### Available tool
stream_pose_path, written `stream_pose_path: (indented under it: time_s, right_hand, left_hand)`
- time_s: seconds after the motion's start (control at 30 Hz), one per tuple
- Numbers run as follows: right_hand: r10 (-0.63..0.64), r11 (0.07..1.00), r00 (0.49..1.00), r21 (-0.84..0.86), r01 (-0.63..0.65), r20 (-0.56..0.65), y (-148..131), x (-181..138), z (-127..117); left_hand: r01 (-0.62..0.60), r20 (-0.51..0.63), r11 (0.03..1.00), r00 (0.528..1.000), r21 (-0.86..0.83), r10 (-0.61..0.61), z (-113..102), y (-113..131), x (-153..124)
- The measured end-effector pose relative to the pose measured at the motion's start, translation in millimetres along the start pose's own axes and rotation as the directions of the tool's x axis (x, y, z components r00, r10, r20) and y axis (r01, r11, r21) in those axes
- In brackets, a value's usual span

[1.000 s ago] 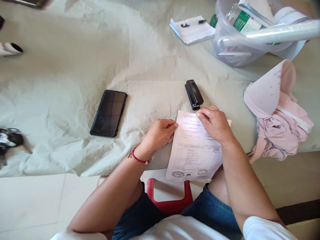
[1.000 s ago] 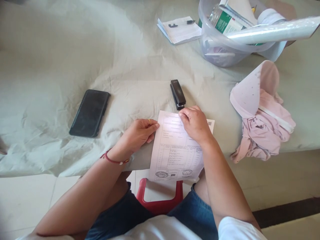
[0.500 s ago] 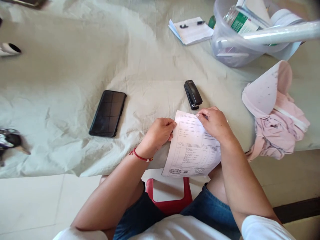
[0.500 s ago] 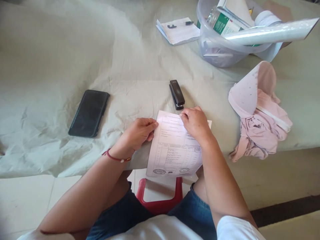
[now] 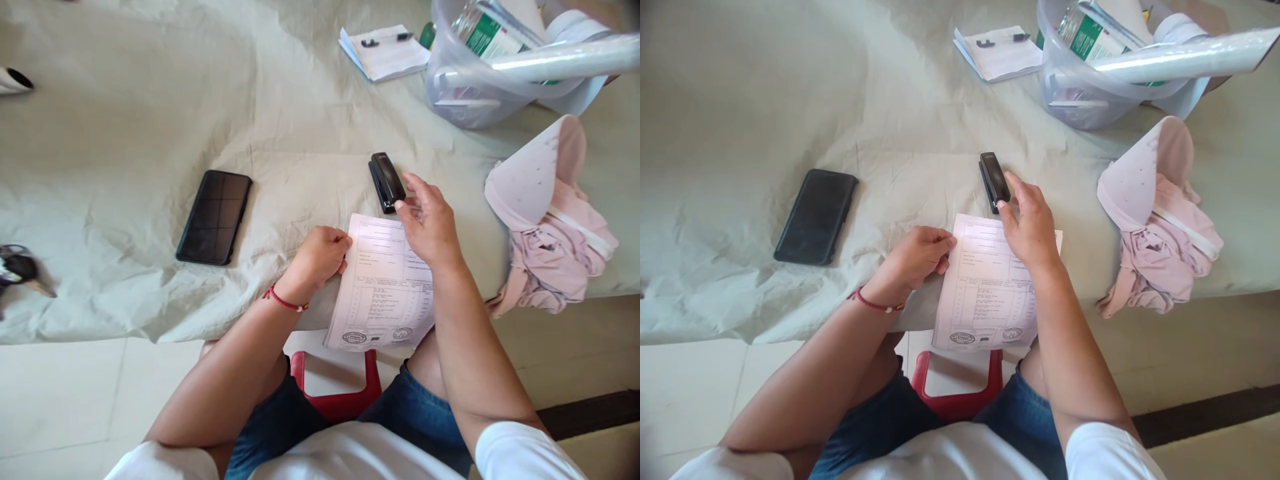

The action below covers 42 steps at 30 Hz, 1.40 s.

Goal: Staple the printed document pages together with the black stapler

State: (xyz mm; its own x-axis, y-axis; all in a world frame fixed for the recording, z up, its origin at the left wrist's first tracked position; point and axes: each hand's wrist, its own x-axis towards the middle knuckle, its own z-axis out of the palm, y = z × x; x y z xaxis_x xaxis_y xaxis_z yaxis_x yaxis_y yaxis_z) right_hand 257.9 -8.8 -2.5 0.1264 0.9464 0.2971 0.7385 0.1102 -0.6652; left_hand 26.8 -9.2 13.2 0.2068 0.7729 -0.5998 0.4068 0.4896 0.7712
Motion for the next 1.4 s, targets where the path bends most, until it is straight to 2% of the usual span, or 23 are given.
stream_pose_path:
  time_s: [0.1,0.2,0.3,0.37,0.47,0.6,0.9,1.03,1.1,1.23,1.4]
  right_hand:
    - [-0.07,0.997,0.995,-0.012,0.071,0.068,-6,-1,2]
    - [-0.085,0.995,0.991,0.052,0.08,0.101,-17,-3,2]
    - [-0.075,0.989,0.991,0.131,0.061,0.109,-27,-5,3]
    - [-0.069,0.99,0.99,0.134,0.053,0.124,-30,-5,0]
    - [-0.037,0.988,0.97,0.151,0.0,0.242,-33,-3,-9]
    - [0.037,0.98,0.916,0.167,-0.112,0.399,-31,1,-22]
    - [0.08,0.972,0.879,0.157,-0.172,0.47,-34,0,-21]
    - [0.028,0.978,0.856,0.165,-0.131,0.517,-43,-4,-14]
    - [0.007,0.986,0.869,0.141,-0.088,0.494,-44,-6,-11]
    - [-0.116,0.993,0.922,0.042,0.109,0.37,-39,-7,-7]
    - [-0.186,0.963,0.905,-0.114,0.246,0.384,-35,-12,-2]
  left_hand:
    - [0.029,0.021,0.999,0.999,0.044,-0.03,-1,8,-4]
    - [0.032,0.034,0.994,0.999,0.1,-0.035,-1,15,-9]
    - [-0.117,0.041,0.99,0.993,0.083,0.114,0,14,-13]
    - [-0.239,0.058,0.969,0.97,0.068,0.236,-1,10,-17]
    - [-0.324,0.084,0.944,0.944,0.058,0.319,-2,2,-20]
    - [-0.332,0.085,0.943,0.941,0.024,0.329,-3,-4,-19]
    - [-0.331,0.035,0.942,0.944,0.063,0.329,-6,-5,-15]
    - [-0.33,-0.028,0.944,0.944,0.0,0.33,-5,-5,-11]
    - [-0.312,-0.035,0.947,0.95,-0.075,0.31,-5,-4,-10]
    - [-0.284,-0.061,0.942,0.959,-0.177,0.277,-6,-3,-9]
    - [-0.269,-0.105,0.94,0.962,-0.211,0.251,-6,-2,-5]
